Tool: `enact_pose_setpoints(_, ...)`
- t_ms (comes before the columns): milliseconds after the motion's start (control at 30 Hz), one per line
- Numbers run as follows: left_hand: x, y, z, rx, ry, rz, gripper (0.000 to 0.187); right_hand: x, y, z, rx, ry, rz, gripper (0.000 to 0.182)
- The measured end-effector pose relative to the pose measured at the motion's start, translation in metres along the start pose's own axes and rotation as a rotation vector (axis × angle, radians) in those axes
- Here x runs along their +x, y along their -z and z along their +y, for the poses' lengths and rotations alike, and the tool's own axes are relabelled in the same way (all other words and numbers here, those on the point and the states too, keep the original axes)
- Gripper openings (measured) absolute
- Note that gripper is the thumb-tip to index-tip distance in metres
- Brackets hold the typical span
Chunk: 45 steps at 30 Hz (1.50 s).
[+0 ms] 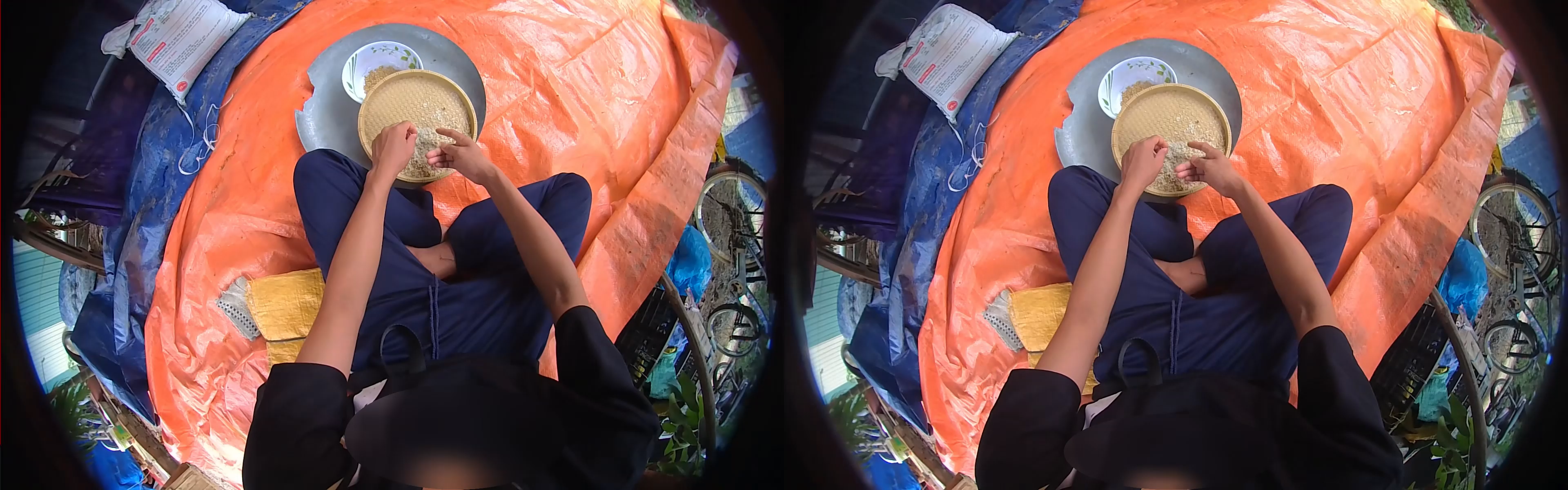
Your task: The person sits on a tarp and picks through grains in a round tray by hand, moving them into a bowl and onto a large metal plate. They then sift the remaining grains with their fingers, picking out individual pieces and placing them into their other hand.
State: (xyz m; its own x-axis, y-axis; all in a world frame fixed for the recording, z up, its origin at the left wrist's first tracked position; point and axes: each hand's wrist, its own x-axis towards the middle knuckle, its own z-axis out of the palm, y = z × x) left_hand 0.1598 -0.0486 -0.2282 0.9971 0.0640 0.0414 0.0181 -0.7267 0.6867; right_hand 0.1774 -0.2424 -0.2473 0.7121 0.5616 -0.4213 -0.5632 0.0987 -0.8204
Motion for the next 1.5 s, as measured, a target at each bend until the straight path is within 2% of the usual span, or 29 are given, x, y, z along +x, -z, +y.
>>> enact_pose_setpoints(167, 0.001, 0.001, -0.004, -0.009, 0.02, -0.039, 0.011, -0.015, 0.009, -0.009, 0.072, 0.02, -0.054, 0.037)
enact_pose_setpoints(333, 0.002, -0.009, -0.007, 0.025, 0.014, -0.102, 0.011, -0.059, 0.005, -0.02, 0.048, 0.017, 0.074, 0.032)
enact_pose_setpoints(433, 0.002, -0.018, -0.009, 0.106, -0.083, -0.088, 0.01, -0.087, -0.003, -0.022, 0.107, 0.019, 0.081, 0.029)
enact_pose_setpoints(567, -0.001, -0.029, -0.009, 0.186, -0.115, -0.102, 0.011, -0.106, -0.005, -0.006, 0.182, 0.02, 0.085, 0.027)
enact_pose_setpoints(700, -0.003, -0.032, -0.007, 0.209, -0.119, -0.101, 0.007, -0.101, 0.003, 0.01, 0.131, -0.063, 0.112, 0.024)
enact_pose_setpoints(1033, -0.002, -0.035, -0.007, 0.275, -0.175, -0.082, 0.011, -0.08, 0.01, 0.021, 0.107, -0.076, 0.189, 0.021)
enact_pose_setpoints(1167, -0.001, -0.038, -0.013, 0.246, -0.179, -0.059, 0.012, -0.081, 0.01, 0.018, 0.215, -0.061, 0.172, 0.021)
enact_pose_setpoints(1300, -0.003, -0.037, -0.002, 0.172, -0.148, -0.073, 0.015, -0.079, 0.012, 0.019, 0.269, -0.068, 0.184, 0.029)
enact_pose_setpoints(1367, -0.011, -0.027, 0.023, 0.017, -0.186, -0.082, 0.013, -0.08, 0.008, 0.015, 0.325, -0.093, 0.189, 0.03)
enact_pose_setpoints(1400, -0.014, -0.033, 0.027, -0.08, -0.274, -0.068, 0.012, -0.08, 0.006, 0.014, 0.355, -0.111, 0.197, 0.031)
enact_pose_setpoints(1500, -0.032, -0.023, 0.059, -0.166, -0.355, -0.199, 0.013, -0.077, 0.01, 0.023, 0.445, -0.098, 0.182, 0.032)
